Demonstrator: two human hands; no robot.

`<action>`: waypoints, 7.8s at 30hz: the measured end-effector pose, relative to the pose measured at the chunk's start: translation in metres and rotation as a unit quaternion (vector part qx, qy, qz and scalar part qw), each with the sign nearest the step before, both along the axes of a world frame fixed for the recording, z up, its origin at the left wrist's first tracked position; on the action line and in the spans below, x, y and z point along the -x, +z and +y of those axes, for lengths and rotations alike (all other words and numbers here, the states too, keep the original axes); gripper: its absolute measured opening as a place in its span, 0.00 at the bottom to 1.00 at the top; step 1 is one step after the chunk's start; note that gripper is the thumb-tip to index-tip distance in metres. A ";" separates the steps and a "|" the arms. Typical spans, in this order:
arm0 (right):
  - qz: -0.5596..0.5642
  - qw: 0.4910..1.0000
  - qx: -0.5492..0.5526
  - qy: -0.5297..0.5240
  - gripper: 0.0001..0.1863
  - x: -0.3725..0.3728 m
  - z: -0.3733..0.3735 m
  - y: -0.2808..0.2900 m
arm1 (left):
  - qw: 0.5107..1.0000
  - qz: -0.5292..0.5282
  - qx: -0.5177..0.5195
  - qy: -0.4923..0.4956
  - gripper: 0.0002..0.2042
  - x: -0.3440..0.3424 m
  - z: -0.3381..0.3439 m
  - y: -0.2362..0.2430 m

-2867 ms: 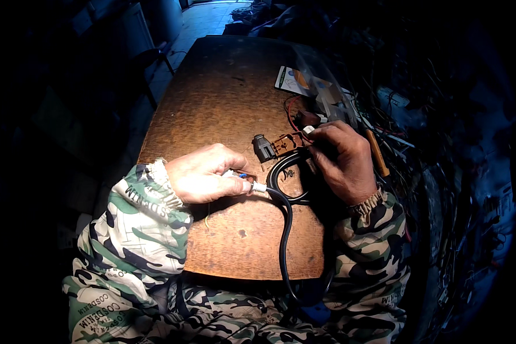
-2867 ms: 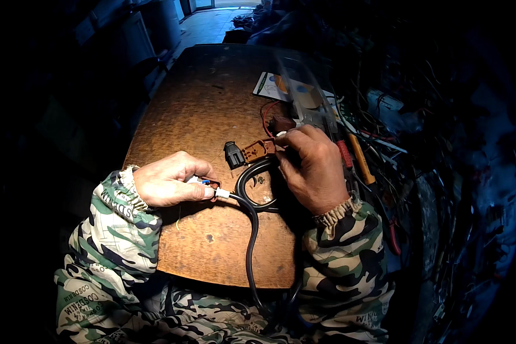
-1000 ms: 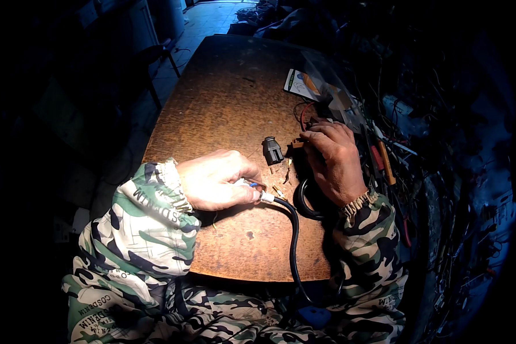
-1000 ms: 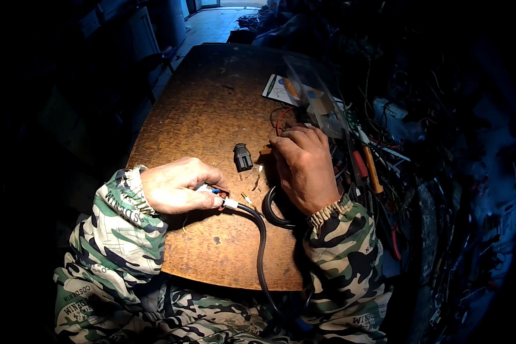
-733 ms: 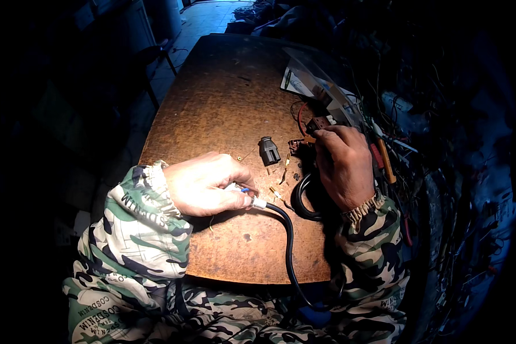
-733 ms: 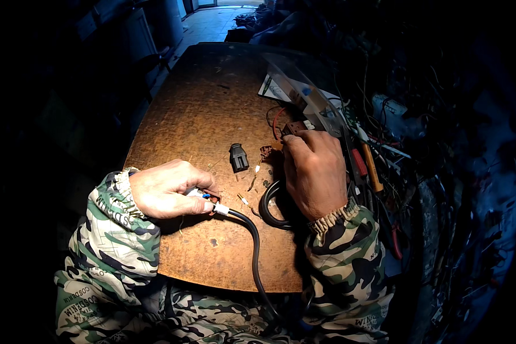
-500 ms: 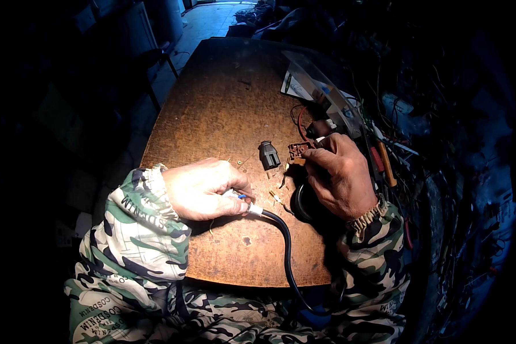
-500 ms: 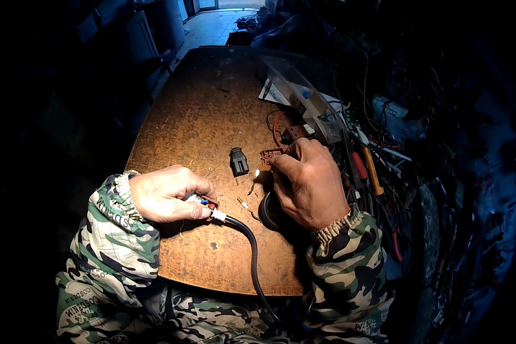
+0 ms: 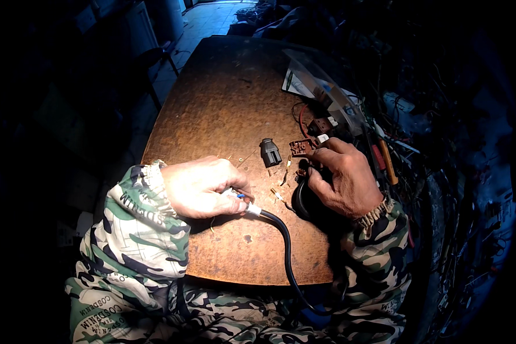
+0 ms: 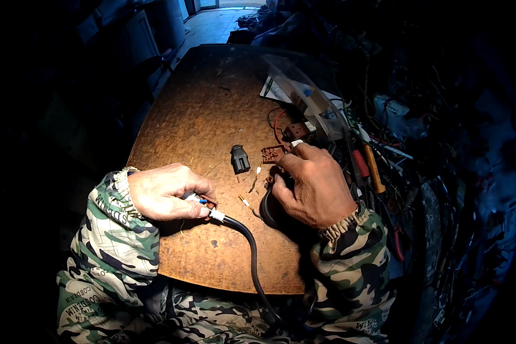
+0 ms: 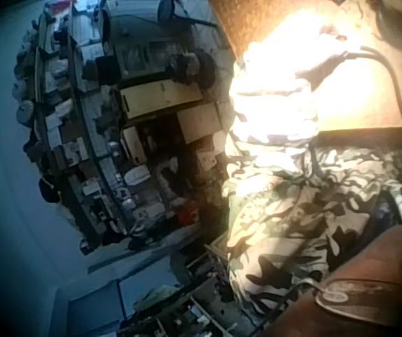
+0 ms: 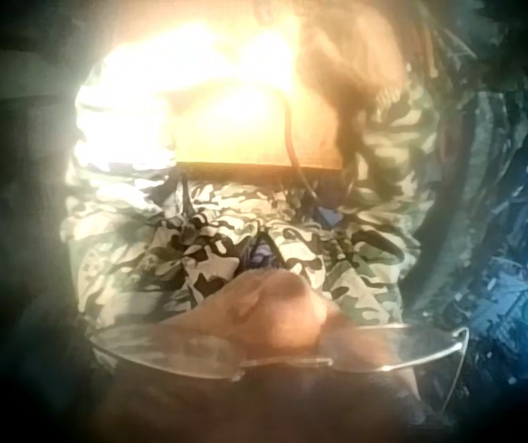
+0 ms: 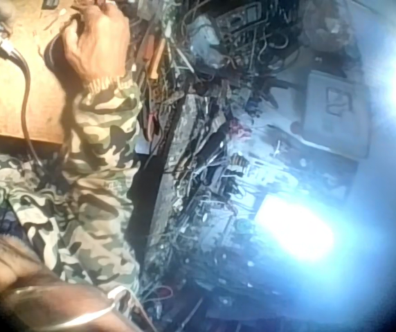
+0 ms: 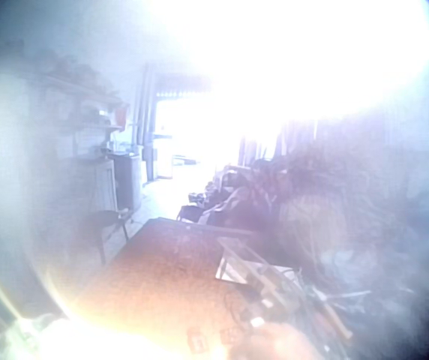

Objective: The person disassembles a white electrical connector, uses pliers to adjust internal components, and reassembles the connector with wires. They handle multiple small plastic parts and wires on a cluttered workbench.

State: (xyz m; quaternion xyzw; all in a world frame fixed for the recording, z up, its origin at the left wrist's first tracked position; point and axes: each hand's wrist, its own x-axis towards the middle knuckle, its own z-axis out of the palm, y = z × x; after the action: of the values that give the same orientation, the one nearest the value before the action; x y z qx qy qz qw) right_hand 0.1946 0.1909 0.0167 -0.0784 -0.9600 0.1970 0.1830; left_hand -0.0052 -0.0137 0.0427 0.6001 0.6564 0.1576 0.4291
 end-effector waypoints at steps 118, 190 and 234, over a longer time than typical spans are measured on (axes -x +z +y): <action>-0.094 0.980 0.154 0.088 0.10 -0.027 0.031 0.029 | 1.000 0.004 -0.017 -0.013 0.13 0.002 -0.003 -0.003; -0.125 0.986 -0.110 -0.022 0.21 0.028 0.051 0.014 | 0.996 0.082 0.005 0.017 0.13 0.015 -0.023 0.009; 0.103 0.985 -0.007 0.140 0.17 0.062 -0.007 -0.020 | 0.998 0.042 -0.028 0.028 0.13 0.020 -0.021 0.002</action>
State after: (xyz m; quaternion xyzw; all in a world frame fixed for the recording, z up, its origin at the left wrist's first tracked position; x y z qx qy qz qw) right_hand 0.1331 0.1841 -0.0036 0.0788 -0.9389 0.2209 0.2519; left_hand -0.0251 -0.0344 0.0443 0.5993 0.6857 0.1629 0.3797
